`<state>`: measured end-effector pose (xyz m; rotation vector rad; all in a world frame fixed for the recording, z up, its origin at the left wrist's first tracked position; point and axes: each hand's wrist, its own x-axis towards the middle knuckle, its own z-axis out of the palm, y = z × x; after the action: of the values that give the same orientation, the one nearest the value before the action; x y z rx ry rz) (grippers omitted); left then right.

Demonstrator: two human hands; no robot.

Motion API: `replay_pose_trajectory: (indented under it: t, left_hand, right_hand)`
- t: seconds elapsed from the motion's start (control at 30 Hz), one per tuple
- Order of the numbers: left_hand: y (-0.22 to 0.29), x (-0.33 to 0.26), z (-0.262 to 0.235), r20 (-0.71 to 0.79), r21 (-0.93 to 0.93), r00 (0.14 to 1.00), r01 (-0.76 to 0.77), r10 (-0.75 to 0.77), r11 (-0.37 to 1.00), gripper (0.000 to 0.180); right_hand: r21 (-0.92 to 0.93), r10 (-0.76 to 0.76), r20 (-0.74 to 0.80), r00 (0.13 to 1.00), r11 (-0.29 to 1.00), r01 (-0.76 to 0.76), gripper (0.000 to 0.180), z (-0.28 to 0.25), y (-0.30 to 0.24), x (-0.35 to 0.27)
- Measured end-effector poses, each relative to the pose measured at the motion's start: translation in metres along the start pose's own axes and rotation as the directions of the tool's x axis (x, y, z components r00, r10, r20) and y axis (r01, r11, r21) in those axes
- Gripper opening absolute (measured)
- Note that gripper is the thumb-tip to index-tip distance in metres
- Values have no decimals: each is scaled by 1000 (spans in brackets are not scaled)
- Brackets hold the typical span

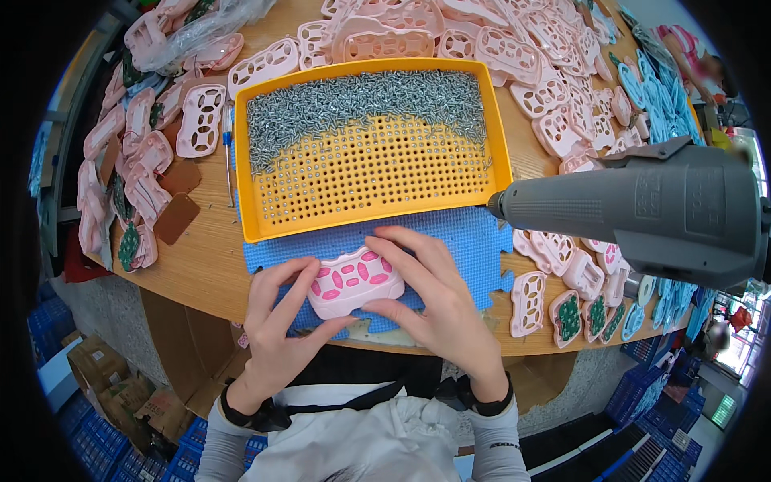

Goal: Assembling plastic toy parts using a power screwdriver.

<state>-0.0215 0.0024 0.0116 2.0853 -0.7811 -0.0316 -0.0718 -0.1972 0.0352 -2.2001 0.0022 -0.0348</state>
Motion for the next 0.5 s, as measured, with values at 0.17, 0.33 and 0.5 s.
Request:
replay_pose_trajectory:
  t: [0.17,0.33,0.5]
  left_hand:
    - [1,1,0,-11,-12,1000,11,-11,1000,67]
    - [-1,0,-1,-4,-6,1000,2,-2,1000,67]
    - [0,2,-2,15,-14,1000,-11,12,1000,64]
  right_hand:
    - [5,-59,85,995,998,59,64,-9,10,3]
    - [10,-46,125,991,999,45,68,-10,13,5]
    - [-5,-38,185,982,999,40,64,-14,10,6]
